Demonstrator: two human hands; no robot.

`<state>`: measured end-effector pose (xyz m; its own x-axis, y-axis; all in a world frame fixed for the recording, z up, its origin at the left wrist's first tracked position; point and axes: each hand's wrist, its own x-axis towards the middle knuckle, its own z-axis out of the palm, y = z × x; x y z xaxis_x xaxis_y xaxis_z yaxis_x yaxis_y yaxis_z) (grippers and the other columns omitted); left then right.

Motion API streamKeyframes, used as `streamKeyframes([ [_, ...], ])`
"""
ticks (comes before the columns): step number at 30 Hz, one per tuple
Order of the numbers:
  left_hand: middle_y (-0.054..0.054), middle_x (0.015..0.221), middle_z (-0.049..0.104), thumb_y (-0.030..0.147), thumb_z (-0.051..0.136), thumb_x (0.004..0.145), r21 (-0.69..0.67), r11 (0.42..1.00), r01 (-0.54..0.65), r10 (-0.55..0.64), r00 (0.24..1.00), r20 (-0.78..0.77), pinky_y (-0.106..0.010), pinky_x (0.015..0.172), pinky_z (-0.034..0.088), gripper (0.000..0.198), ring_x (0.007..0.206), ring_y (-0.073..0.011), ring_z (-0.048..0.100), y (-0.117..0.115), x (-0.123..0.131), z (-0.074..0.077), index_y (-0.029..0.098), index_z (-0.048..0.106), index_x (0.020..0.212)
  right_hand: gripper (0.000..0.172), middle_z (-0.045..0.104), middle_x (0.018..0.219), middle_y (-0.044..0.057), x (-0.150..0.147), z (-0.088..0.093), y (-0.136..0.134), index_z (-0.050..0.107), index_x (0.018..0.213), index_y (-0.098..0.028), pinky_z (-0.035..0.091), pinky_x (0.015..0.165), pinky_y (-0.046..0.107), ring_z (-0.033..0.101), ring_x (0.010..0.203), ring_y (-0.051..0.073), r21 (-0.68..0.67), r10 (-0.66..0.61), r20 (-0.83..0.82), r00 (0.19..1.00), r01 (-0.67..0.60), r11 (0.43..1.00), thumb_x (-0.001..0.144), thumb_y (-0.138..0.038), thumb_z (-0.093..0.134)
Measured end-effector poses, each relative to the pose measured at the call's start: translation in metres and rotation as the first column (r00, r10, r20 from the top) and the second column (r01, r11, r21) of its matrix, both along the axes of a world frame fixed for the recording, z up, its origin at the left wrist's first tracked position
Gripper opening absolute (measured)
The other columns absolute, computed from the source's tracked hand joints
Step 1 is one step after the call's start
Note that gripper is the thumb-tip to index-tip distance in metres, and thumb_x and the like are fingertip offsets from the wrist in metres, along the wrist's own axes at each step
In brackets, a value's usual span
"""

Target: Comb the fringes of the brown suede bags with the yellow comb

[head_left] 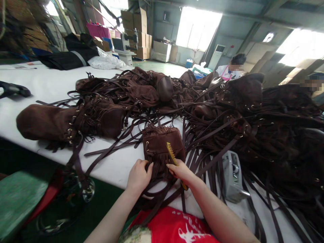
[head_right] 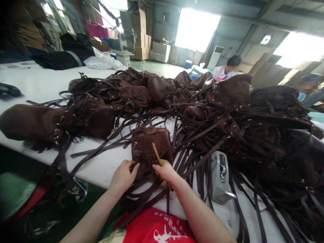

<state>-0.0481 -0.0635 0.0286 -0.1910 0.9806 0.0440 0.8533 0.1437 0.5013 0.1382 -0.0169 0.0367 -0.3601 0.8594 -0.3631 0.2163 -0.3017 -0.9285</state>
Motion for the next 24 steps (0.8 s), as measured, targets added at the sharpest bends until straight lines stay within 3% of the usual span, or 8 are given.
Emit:
streamKeyframes([
  [4, -0.012, 0.086, 0.061, 0.052, 0.031, 0.090, -0.021, 1.000, 0.023, -0.023, 0.999, 0.040, -0.034, 0.078, 0.046, 0.052, 0.084, -0.0243, 0.062, 0.007, 0.010, 0.006, 0.014, 0.065, 0.082, 0.020, 0.040, 0.045, -0.010, -0.004, -0.003, -0.006, 0.044, 0.068, -0.019, 0.020, 0.031, 0.017, 0.030, 0.033, 0.005, -0.002, -0.002, -0.025, 1.000, 0.002, 1.000, 0.072, -0.035, 0.056],
  [7, -0.012, 0.084, 0.061, 0.057, 0.034, 0.087, -0.021, 0.999, 0.036, -0.035, 0.999, 0.041, -0.034, 0.076, 0.046, 0.053, 0.084, -0.0251, 0.062, 0.010, 0.018, 0.008, 0.014, 0.065, 0.081, 0.016, 0.042, 0.047, -0.009, -0.007, -0.005, -0.010, 0.045, 0.072, -0.019, 0.021, 0.032, 0.017, 0.030, 0.033, 0.005, 0.011, 0.030, -0.034, 0.999, -0.030, 0.999, 0.074, -0.033, 0.053],
  [12, -0.013, 0.088, 0.059, 0.045, 0.043, 0.085, -0.037, 0.999, 0.008, -0.010, 0.999, -0.048, -0.032, 0.076, 0.044, 0.038, 0.086, -0.0245, 0.061, 0.010, 0.025, 0.007, 0.012, 0.063, 0.088, 0.010, 0.045, 0.049, -0.007, -0.010, -0.013, -0.014, 0.047, 0.066, -0.017, 0.024, 0.035, 0.017, 0.035, 0.036, 0.004, 0.033, 0.113, 0.060, 0.992, -0.115, 0.993, 0.075, -0.021, 0.052],
  [17, -0.015, 0.098, 0.055, 0.039, 0.051, 0.079, -0.047, 0.999, 0.005, -0.015, 0.978, -0.208, -0.036, 0.079, 0.042, 0.033, 0.092, -0.0270, 0.056, 0.005, 0.034, 0.010, 0.010, 0.057, 0.093, 0.002, 0.047, 0.052, -0.008, -0.010, -0.015, -0.019, 0.047, 0.076, -0.017, 0.025, 0.035, 0.017, 0.036, 0.035, 0.004, 0.006, 0.074, 0.075, 0.994, -0.075, 0.997, 0.076, -0.018, 0.049],
  [21, -0.021, 0.112, 0.050, 0.036, 0.050, 0.080, 0.032, 0.999, -0.002, 0.011, 0.956, -0.293, -0.043, 0.088, 0.038, 0.036, 0.103, -0.0317, 0.048, -0.003, 0.048, 0.011, 0.007, 0.054, 0.101, 0.005, 0.045, 0.051, -0.009, -0.007, -0.012, -0.021, 0.047, 0.080, -0.018, 0.023, 0.033, 0.017, 0.033, 0.033, 0.004, -0.054, 0.051, 0.032, 0.998, -0.049, 0.997, 0.077, -0.019, 0.049],
  [24, -0.021, 0.109, 0.051, 0.029, 0.048, 0.080, 0.038, 0.999, 0.026, -0.011, 0.938, -0.347, -0.044, 0.088, 0.037, 0.032, 0.102, -0.0333, 0.046, -0.003, 0.055, 0.011, 0.006, 0.055, 0.101, 0.008, 0.045, 0.050, -0.010, -0.006, -0.013, -0.024, 0.047, 0.079, -0.018, 0.024, 0.033, 0.017, 0.034, 0.033, 0.004, -0.055, 0.065, 0.021, 0.998, -0.064, 0.996, 0.076, -0.022, 0.053],
])
